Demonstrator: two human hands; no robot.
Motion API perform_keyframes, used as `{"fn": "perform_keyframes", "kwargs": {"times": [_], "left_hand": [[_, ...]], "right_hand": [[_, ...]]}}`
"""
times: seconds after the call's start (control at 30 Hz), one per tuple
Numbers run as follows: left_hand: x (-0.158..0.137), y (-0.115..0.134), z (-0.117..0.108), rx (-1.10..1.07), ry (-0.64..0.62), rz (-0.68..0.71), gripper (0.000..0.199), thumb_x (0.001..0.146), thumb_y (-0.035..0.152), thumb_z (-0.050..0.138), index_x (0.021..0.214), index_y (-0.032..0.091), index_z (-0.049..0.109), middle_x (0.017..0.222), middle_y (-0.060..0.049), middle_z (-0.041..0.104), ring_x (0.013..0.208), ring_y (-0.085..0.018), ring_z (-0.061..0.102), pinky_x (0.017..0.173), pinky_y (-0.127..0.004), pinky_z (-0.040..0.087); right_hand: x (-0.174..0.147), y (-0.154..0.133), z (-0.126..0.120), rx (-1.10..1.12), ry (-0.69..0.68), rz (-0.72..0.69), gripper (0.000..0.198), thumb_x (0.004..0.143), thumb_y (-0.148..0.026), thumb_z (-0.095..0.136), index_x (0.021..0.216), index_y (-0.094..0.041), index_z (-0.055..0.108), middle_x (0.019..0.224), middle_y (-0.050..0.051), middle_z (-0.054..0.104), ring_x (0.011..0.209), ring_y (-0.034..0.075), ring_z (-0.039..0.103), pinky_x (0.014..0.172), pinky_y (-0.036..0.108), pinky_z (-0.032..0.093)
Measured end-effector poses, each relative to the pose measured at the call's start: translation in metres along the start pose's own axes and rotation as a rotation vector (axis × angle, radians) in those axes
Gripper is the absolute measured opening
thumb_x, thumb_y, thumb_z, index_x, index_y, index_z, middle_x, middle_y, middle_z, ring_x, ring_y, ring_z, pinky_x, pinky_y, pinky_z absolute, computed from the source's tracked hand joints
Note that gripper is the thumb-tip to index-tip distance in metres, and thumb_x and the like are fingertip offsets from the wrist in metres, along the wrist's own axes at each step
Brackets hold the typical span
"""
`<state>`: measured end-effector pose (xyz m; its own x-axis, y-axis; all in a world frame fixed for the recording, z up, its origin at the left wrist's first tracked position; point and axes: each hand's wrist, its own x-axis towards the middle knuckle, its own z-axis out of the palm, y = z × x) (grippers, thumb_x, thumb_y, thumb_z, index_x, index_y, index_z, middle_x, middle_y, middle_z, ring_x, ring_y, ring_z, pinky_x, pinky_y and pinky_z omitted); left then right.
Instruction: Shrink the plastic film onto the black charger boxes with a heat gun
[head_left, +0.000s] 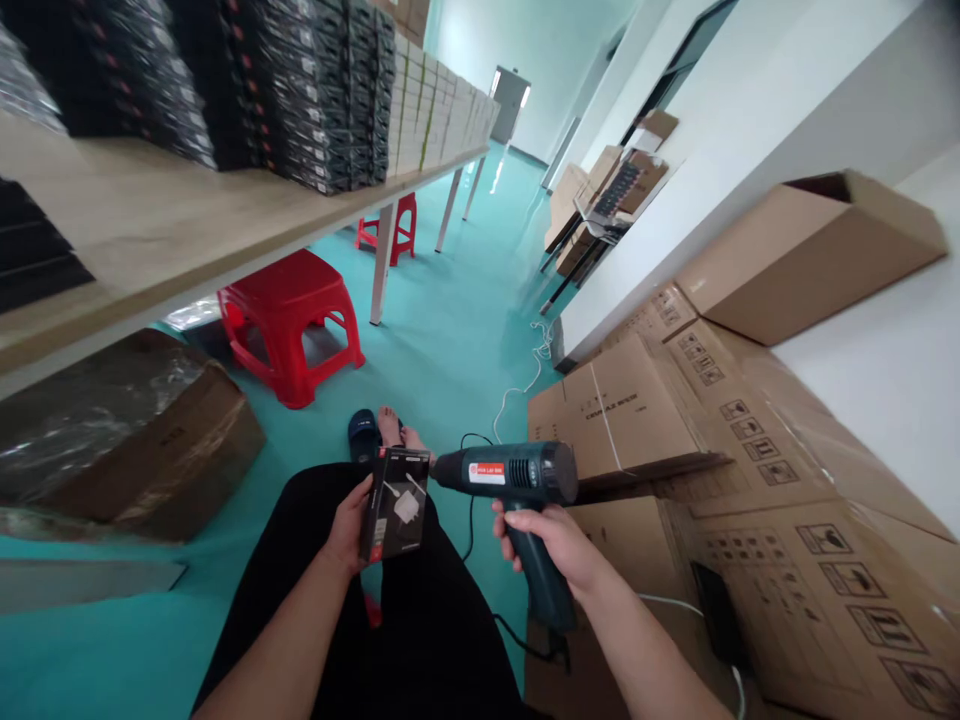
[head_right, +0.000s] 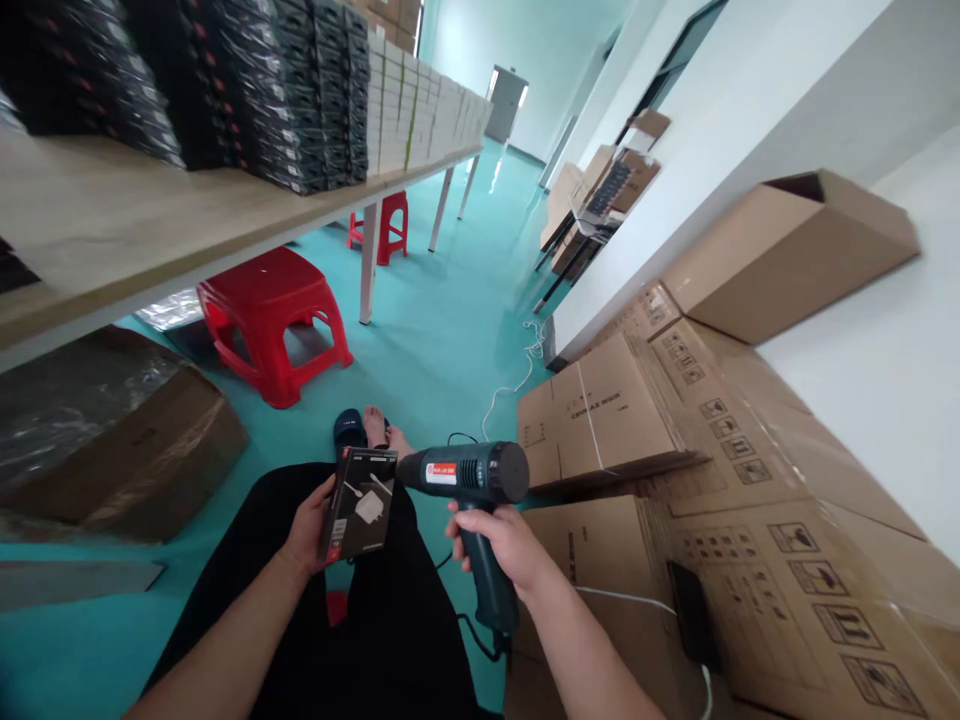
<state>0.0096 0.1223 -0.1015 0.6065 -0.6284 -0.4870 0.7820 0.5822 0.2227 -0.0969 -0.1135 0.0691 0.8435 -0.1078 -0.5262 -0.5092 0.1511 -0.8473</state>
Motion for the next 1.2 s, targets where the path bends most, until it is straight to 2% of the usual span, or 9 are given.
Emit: {"fn": "perform_keyframes", "kwargs": {"times": [0.17, 0.23, 0.4, 0.6, 0.7, 0.8, 0.97, 1.1, 1.2], "left_hand": [[0.004, 0.001, -0.002, -0.016, 0.009, 0.005, 0.041, 0.082, 0.039, 0.056, 0.108, 0.008, 0.063, 0.087, -0.014, 0.072, 0.079, -0.028, 0.07, 0.07, -0.039, 0.057], [0.004, 0.002, -0.003, -0.024, 0.014, 0.016, 0.041, 0.082, 0.039, 0.056, 0.109, 0.008, 0.063, 0.087, -0.014, 0.072, 0.078, -0.028, 0.07, 0.07, -0.039, 0.057], [0.004, 0.003, -0.006, -0.016, 0.034, 0.021, 0.041, 0.081, 0.04, 0.057, 0.107, 0.009, 0.064, 0.088, -0.014, 0.072, 0.079, -0.029, 0.07, 0.07, -0.041, 0.057], [0.005, 0.003, -0.003, -0.065, 0.064, 0.142, 0.041, 0.081, 0.042, 0.059, 0.106, 0.011, 0.063, 0.093, -0.013, 0.072, 0.092, -0.029, 0.067, 0.082, -0.042, 0.054], [0.009, 0.005, -0.002, -0.134, 0.019, 0.241, 0.044, 0.083, 0.045, 0.057, 0.118, 0.018, 0.057, 0.109, -0.01, 0.068, 0.104, -0.027, 0.063, 0.091, -0.044, 0.05], [0.013, 0.005, -0.004, -0.149, -0.023, 0.224, 0.054, 0.083, 0.051, 0.054, 0.127, 0.021, 0.049, 0.12, -0.011, 0.063, 0.112, -0.03, 0.058, 0.092, -0.05, 0.048], [0.017, 0.001, -0.004, -0.164, -0.064, 0.148, 0.056, 0.086, 0.047, 0.051, 0.133, 0.017, 0.044, 0.121, -0.017, 0.061, 0.111, -0.03, 0.058, 0.087, -0.044, 0.052], [0.016, 0.0, -0.003, -0.176, -0.066, 0.148, 0.053, 0.087, 0.045, 0.051, 0.132, 0.017, 0.044, 0.122, -0.017, 0.06, 0.112, -0.031, 0.057, 0.087, -0.046, 0.052], [0.016, 0.001, -0.006, -0.142, -0.066, 0.143, 0.05, 0.087, 0.043, 0.052, 0.128, 0.016, 0.047, 0.12, -0.016, 0.062, 0.111, -0.032, 0.058, 0.086, -0.047, 0.053]], "right_hand": [[-0.026, 0.014, -0.012, -0.13, -0.253, 0.221, 0.024, 0.069, -0.024, 0.067, 0.089, -0.01, 0.066, 0.073, 0.006, 0.067, 0.052, 0.013, 0.059, 0.046, 0.023, 0.045], [-0.029, 0.019, -0.013, -0.11, -0.251, 0.237, 0.024, 0.069, -0.023, 0.067, 0.089, -0.01, 0.066, 0.074, 0.006, 0.066, 0.053, 0.013, 0.059, 0.046, 0.023, 0.044], [-0.021, 0.02, -0.009, -0.016, -0.078, 0.118, 0.027, 0.076, -0.028, 0.062, 0.098, -0.013, 0.064, 0.078, 0.005, 0.066, 0.058, 0.013, 0.06, 0.049, 0.023, 0.047], [-0.033, 0.023, -0.015, 0.039, -0.289, 0.237, 0.028, 0.072, -0.022, 0.063, 0.097, -0.01, 0.065, 0.077, 0.008, 0.066, 0.056, 0.014, 0.061, 0.046, 0.022, 0.044], [-0.033, 0.027, -0.017, 0.216, -0.128, 0.1, 0.03, 0.078, -0.029, 0.058, 0.101, -0.011, 0.064, 0.081, 0.008, 0.065, 0.058, 0.013, 0.06, 0.047, 0.022, 0.044], [-0.031, 0.031, -0.017, 0.222, 0.031, 0.02, 0.027, 0.08, -0.029, 0.058, 0.1, -0.012, 0.064, 0.079, 0.007, 0.064, 0.059, 0.014, 0.059, 0.049, 0.023, 0.046], [-0.037, 0.039, -0.004, 0.198, -0.112, 0.074, 0.029, 0.077, -0.026, 0.061, 0.102, -0.012, 0.064, 0.083, 0.01, 0.066, 0.058, 0.015, 0.06, 0.049, 0.024, 0.046], [-0.038, 0.038, 0.006, 0.198, -0.017, -0.015, 0.029, 0.077, -0.03, 0.064, 0.101, -0.014, 0.065, 0.084, 0.008, 0.066, 0.061, 0.015, 0.06, 0.052, 0.026, 0.047], [-0.038, 0.033, 0.006, 0.12, -0.015, 0.064, 0.028, 0.076, -0.03, 0.065, 0.099, -0.014, 0.067, 0.081, 0.007, 0.066, 0.06, 0.015, 0.059, 0.053, 0.026, 0.047]]}}
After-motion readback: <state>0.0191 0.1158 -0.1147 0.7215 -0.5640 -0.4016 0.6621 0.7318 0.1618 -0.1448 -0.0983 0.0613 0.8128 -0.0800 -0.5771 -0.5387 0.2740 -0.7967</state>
